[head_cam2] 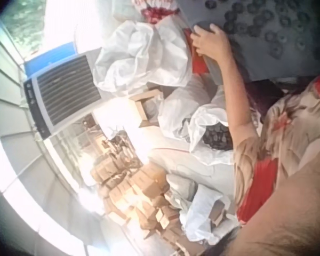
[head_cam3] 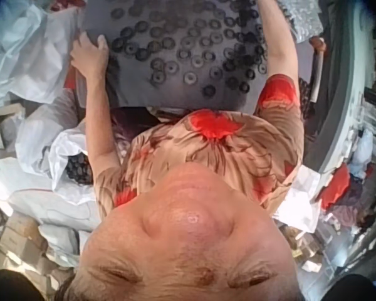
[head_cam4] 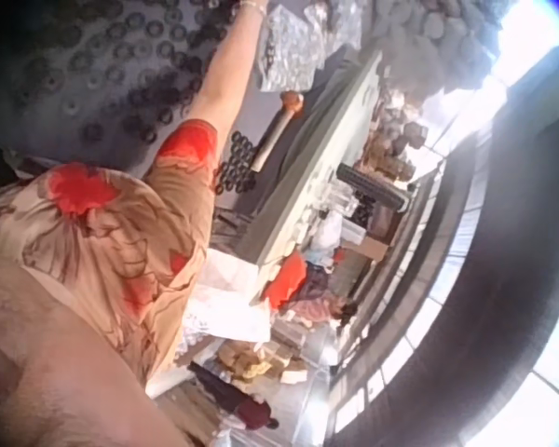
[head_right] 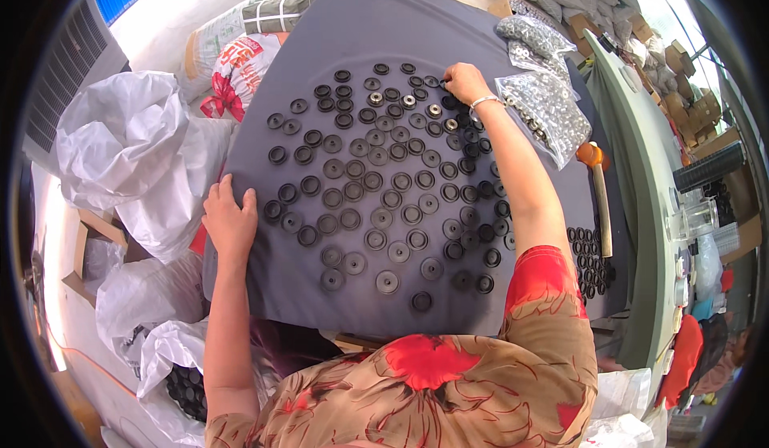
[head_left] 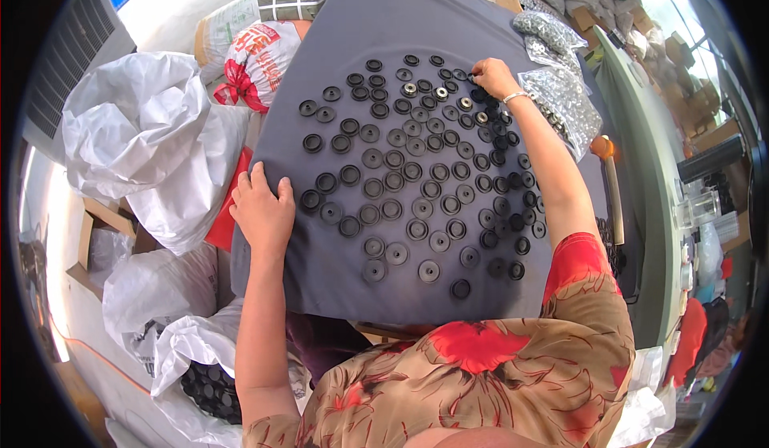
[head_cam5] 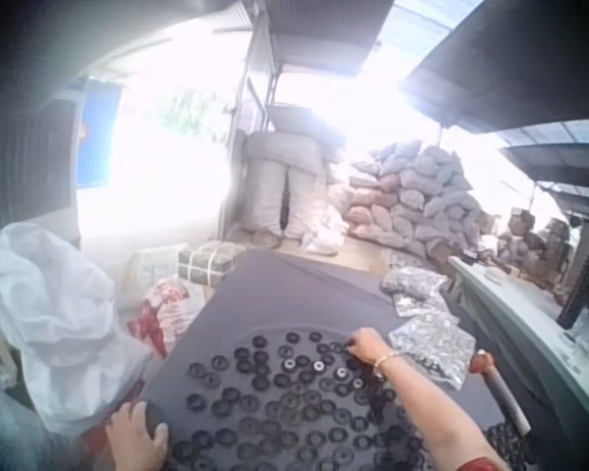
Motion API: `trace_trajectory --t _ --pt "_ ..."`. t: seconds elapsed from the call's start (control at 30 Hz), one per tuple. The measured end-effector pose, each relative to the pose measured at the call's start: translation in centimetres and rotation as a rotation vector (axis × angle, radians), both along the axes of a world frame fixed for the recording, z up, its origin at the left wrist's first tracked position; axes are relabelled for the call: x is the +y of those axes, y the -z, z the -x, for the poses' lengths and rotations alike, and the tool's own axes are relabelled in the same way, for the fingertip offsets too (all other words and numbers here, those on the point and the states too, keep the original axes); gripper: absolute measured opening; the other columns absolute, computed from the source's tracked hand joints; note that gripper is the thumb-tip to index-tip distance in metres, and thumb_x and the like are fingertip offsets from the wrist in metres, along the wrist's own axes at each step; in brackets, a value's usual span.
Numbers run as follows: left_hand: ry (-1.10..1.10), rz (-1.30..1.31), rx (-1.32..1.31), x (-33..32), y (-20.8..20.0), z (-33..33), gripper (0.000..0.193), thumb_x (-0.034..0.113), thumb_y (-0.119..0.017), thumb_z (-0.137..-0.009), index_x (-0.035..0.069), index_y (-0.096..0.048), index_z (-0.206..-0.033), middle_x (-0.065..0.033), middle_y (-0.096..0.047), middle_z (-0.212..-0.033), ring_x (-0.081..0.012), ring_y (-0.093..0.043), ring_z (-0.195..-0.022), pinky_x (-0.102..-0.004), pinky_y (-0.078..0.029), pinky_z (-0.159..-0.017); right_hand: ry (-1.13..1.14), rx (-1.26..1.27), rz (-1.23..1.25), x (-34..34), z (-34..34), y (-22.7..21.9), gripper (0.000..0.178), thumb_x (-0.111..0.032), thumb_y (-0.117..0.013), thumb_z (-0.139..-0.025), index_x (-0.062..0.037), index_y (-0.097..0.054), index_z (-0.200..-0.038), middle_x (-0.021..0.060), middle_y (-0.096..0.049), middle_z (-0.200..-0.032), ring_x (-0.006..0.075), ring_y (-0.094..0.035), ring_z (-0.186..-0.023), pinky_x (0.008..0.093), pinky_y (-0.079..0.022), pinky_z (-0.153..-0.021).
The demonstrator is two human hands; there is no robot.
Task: The person sorts and organizes black circular rubber or plastic components on a workstation by hand.
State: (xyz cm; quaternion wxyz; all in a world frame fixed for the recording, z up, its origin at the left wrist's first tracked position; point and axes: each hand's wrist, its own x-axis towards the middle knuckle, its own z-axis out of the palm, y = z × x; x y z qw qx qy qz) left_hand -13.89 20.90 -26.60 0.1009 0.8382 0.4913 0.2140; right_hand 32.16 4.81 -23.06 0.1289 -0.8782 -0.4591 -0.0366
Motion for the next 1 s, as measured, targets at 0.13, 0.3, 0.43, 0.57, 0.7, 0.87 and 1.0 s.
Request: trace_trajectory --t 0.13,0.3,0.43,0.57,0.7,0.87,1.0 --pt "0.012 0.021 0.009 0.2 -0.1 0.1 0.053 0.031 -0.061 -0.083 0.004 -0.049 -0.127 -0.0214 -0.048 -0.13 -0.0356 -0.047 -0.117 -0.0487 -0.037 -0.094 0.003 -0.011 0.049 0.6 -0.5 0.0 0.024 -0.011 -0.067 -0.07 -0.0037 -0.07 -0.094 0.0181 -0.067 -0.091 0.0332 -0.064 -0.089 0.0382 -0.05 -0.081" --pt "0.015 0.037 -0.006 0.1 -0.3 -0.2 0.053 0.03 -0.06 -0.083 0.004 -0.049 -0.128 -0.0203 -0.048 -0.13 -0.0355 -0.046 -0.118 -0.0476 -0.036 -0.096 -0.033 -0.12 0.085 1.1 -0.4 0.2 0.02 -0.011 -0.065 -0.07 -0.0029 -0.07 -0.087 0.0195 -0.066 -0.088 0.0354 -0.063 -0.087 0.0412 -0.05 -0.08" --pt "0.04 0.006 -0.005 0.0 -0.3 -0.3 0.052 0.029 -0.06 -0.083 0.005 -0.049 -0.128 -0.0185 -0.048 -0.13 -0.0353 -0.046 -0.118 -0.0475 -0.035 -0.097 0.042 -0.261 0.136 1.4 -1.7 0.7 0.013 -0.011 -0.063 -0.072 -0.0026 -0.069 -0.08 0.021 -0.066 -0.086 0.0366 -0.064 -0.086 0.0445 -0.05 -0.079" --pt "0.03 0.004 0.0 0.4 0.7 0.1 0.052 0.03 -0.06 -0.083 0.005 -0.049 -0.128 -0.0171 -0.049 -0.129 -0.0348 -0.046 -0.117 -0.0476 -0.035 -0.098 0.096 -0.199 0.035 0.3 -1.5 1.1 0.02 -0.019 -0.067 -0.073 -0.0029 -0.07 -0.085 0.0199 -0.066 -0.086 0.0357 -0.063 -0.087 0.0417 -0.05 -0.08" --pt "0.014 0.012 0.024 0.1 0.2 0.0 0.051 0.029 -0.059 -0.084 0.005 -0.049 -0.128 -0.016 -0.05 -0.128 -0.034 -0.047 -0.116 -0.0467 -0.037 -0.097 0.342 -0.207 0.089 -5.1 -2.2 -0.3 0.018 -0.012 -0.061 -0.075 -0.0029 -0.071 -0.087 0.0202 -0.067 -0.091 0.035 -0.064 -0.09 0.041 -0.05 -0.083" --pt "-0.005 0.008 0.042 0.0 -0.2 -0.1 0.05 0.029 -0.058 -0.085 0.005 -0.049 -0.128 -0.0154 -0.051 -0.128 -0.0335 -0.048 -0.117 -0.0461 -0.038 -0.096 0.427 -0.115 0.04 -11.4 -3.0 -0.7 0.024 -0.007 -0.06 -0.075 -0.0081 -0.072 -0.096 0.0202 -0.067 -0.093 0.0346 -0.064 -0.092 0.0392 -0.05 -0.083" --pt "0.014 0.0 0.023 0.1 0.2 -0.2 0.051 0.029 -0.059 -0.084 0.004 -0.049 -0.128 -0.0159 -0.051 -0.127 -0.0338 -0.048 -0.116 -0.0468 -0.037 -0.095 0.384 -0.035 -0.013 -12.0 -3.1 0.6 0.028 -0.011 -0.064 -0.076 -0.0098 -0.069 -0.104 0.0198 -0.066 -0.096 0.0332 -0.063 -0.094 0.0385 -0.049 -0.084"
